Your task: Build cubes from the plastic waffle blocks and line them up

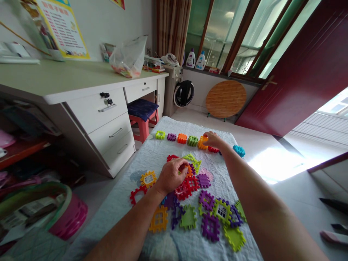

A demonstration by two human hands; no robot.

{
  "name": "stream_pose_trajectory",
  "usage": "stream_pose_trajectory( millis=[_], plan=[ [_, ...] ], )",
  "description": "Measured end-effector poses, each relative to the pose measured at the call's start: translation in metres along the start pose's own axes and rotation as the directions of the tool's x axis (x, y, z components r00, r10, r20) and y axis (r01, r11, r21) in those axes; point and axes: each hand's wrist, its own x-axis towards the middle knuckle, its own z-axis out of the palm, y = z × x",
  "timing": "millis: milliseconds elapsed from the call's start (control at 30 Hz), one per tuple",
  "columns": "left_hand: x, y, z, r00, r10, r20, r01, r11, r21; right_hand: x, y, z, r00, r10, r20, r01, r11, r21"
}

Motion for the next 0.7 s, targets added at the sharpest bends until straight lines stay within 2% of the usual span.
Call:
stream_pose_trajectory(
  millis=[167,300,367,433,533,633,700],
  plan=[
    [0.001,-0.002,-0.001,1.000,-0.016,0.016,0.016,1.000,-0.003,-0.013,-0.004,-0.003,0.999,0.025,-0.044,-0.024,0.999,0.033],
    [0.001,-0.003,-0.002,0.999,-0.027,0.032,0.027,1.000,0.014,-0.048,-0.011,-0.013,0.990,-0.021,-0.141,0.041,0.990,0.135],
    [0.002,-0.004,-0.002,0.999,-0.018,0.027,0.017,1.000,0.021,-0.076,-0.021,-0.016,0.981,-0.105,-0.162,0.134,0.974,0.185],
    [0.002,-0.006,-0.003,1.000,-0.010,0.001,0.010,0.999,0.032,-0.108,-0.038,-0.018,0.960,-0.240,-0.145,0.270,0.933,0.240],
    [0.003,-0.010,-0.003,0.998,-0.015,-0.060,0.017,0.999,0.041,-0.153,-0.073,-0.015,0.889,-0.453,-0.059,0.448,0.837,0.314],
    [0.004,-0.016,-0.004,0.989,-0.061,-0.137,0.062,0.998,0.003,-0.180,-0.105,-0.004,0.827,-0.561,-0.044,0.547,0.783,0.295],
    [0.005,-0.019,-0.004,0.977,-0.102,-0.187,0.096,0.995,-0.038,-0.186,-0.118,0.006,0.809,-0.585,-0.049,0.576,0.774,0.265]
  ],
)
